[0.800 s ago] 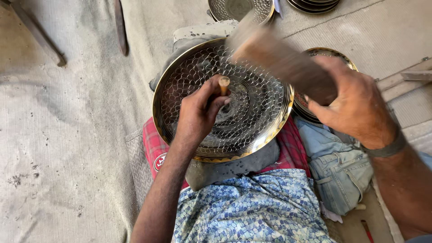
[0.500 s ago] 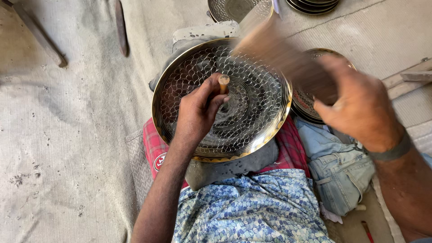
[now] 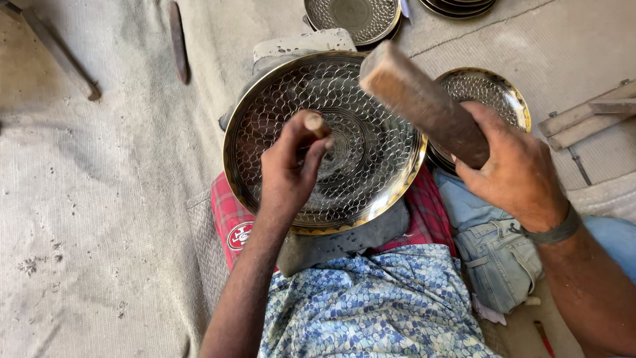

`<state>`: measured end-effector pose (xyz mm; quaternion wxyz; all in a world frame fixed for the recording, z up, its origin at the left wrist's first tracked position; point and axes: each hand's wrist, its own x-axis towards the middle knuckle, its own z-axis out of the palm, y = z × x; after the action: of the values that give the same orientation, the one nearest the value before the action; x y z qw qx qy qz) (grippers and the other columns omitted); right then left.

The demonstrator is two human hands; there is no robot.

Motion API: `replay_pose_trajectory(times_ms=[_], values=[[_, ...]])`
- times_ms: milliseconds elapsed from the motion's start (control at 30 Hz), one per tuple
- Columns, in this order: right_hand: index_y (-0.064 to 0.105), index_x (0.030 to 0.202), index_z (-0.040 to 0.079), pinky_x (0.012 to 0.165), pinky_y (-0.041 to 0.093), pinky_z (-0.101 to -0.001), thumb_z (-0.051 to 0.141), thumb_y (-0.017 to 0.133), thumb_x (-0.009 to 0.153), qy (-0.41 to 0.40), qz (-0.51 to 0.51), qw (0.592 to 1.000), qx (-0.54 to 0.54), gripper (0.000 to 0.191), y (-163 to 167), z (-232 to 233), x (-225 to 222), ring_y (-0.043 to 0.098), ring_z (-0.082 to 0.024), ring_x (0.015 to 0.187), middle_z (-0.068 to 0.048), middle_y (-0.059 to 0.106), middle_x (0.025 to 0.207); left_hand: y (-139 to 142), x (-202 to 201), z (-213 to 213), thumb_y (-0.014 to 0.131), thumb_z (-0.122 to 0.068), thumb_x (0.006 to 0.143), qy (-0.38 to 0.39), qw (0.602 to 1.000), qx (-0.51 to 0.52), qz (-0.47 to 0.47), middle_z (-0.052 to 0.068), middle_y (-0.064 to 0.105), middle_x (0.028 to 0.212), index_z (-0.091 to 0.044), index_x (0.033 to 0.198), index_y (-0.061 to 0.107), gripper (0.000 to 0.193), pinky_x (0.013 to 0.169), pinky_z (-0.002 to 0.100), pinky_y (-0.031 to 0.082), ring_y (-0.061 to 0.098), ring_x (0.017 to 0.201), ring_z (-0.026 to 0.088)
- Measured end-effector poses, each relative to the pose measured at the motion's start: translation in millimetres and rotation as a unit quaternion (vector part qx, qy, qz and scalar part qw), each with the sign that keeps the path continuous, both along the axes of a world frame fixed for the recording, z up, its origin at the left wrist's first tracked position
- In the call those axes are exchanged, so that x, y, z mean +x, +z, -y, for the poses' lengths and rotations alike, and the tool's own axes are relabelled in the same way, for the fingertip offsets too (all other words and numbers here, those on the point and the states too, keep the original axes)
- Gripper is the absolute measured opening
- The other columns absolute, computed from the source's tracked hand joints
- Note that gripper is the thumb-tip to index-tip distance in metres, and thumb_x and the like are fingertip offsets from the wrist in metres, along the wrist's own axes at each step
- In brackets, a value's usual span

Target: The person sits on the floor and uses a hammer and a small cylindrical tool to create a textured pattern on a brass plate. They repeatedly strike the tool against the plate's surface, rotating the plate to cover different areas. Finished plates are stacked nearby.

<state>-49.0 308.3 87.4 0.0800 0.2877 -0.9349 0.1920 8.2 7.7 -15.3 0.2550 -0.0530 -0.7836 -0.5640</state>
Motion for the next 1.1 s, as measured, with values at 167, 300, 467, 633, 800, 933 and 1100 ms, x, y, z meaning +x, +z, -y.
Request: replay_pose_trajectory(times_ms=[167, 300, 467, 633, 800, 933, 1100], values=[[0.051, 0.146, 0.015, 0.083, 0.058, -0.0493, 0.009, 0.084, 0.069, 0.001, -0.025, 0.999, 0.032, 0.084, -1, -2, 5, 0.071, -0.040, 0.102, -0.019, 0.072, 0.122, -2, -3, 0, 0.072, -0.007, 0.100, -0.025, 0.999, -0.002, 0.021, 0.009, 0.078, 0.111, -0.011, 0.141, 0.055, 0.045, 0.090, 0.033, 0.067, 0.078, 0.106, 0.018], [0.052, 0.144, 0.017, 0.083, 0.061, -0.0441, 0.010, 0.082, 0.077, 0.044, -0.045, 0.998, -0.021, 0.074, -1, -4, 1, 0.074, -0.031, 0.100, -0.013, 0.073, 0.114, 0, 0, 4, 0.071, -0.008, 0.099, -0.047, 0.998, -0.010, 0.036, 0.009, 0.078, 0.112, -0.011, 0.143, 0.054, 0.047, 0.089, 0.033, 0.066, 0.078, 0.105, 0.018], [0.055, 0.127, 0.018, 0.079, 0.062, -0.0352, 0.014, 0.081, 0.092, 0.081, 0.000, 0.992, -0.092, 0.044, 12, 1, -16, 0.073, -0.020, 0.087, -0.005, 0.072, 0.098, -2, 1, 4, 0.069, -0.008, 0.101, -0.047, 0.998, -0.036, 0.032, 0.011, 0.076, 0.115, -0.010, 0.139, 0.057, 0.040, 0.091, 0.034, 0.066, 0.077, 0.109, 0.021], [0.057, 0.133, 0.009, 0.071, 0.059, -0.0408, 0.014, 0.084, 0.079, 0.077, -0.097, 0.990, 0.061, 0.061, 33, 18, -16, 0.072, -0.027, 0.086, -0.015, 0.072, 0.099, -6, 0, 2, 0.069, -0.013, 0.103, -0.054, 0.996, -0.048, 0.044, 0.009, 0.076, 0.114, -0.010, 0.129, 0.060, 0.028, 0.092, 0.032, 0.067, 0.077, 0.109, 0.019], [0.056, 0.138, 0.012, 0.071, 0.061, -0.0424, 0.013, 0.087, 0.074, 0.050, -0.110, 0.982, 0.148, 0.070, 34, 22, -5, 0.074, -0.029, 0.085, -0.013, 0.073, 0.100, -4, 3, 2, 0.072, -0.014, 0.100, -0.059, 0.995, -0.031, 0.073, 0.009, 0.078, 0.108, -0.008, 0.123, 0.064, 0.025, 0.086, 0.031, 0.067, 0.079, 0.102, 0.018], [0.055, 0.139, 0.011, 0.066, 0.061, -0.0410, 0.013, 0.087, 0.077, 0.062, -0.072, 0.985, 0.147, 0.069, 25, 14, -2, 0.074, -0.027, 0.079, -0.011, 0.072, 0.095, -1, 6, 0, 0.070, -0.011, 0.100, -0.039, 0.998, -0.042, 0.024, 0.013, 0.075, 0.115, -0.006, 0.133, 0.061, 0.035, 0.088, 0.032, 0.065, 0.077, 0.106, 0.021], [0.053, 0.141, 0.012, 0.079, 0.061, -0.0435, 0.012, 0.085, 0.076, 0.053, -0.024, 0.995, 0.075, 0.072, 19, 5, 11, 0.073, -0.027, 0.085, -0.008, 0.071, 0.097, -3, 6, 0, 0.070, -0.009, 0.099, -0.055, 0.998, -0.028, 0.015, 0.012, 0.075, 0.113, -0.006, 0.138, 0.058, 0.040, 0.090, 0.032, 0.065, 0.077, 0.105, 0.021]])
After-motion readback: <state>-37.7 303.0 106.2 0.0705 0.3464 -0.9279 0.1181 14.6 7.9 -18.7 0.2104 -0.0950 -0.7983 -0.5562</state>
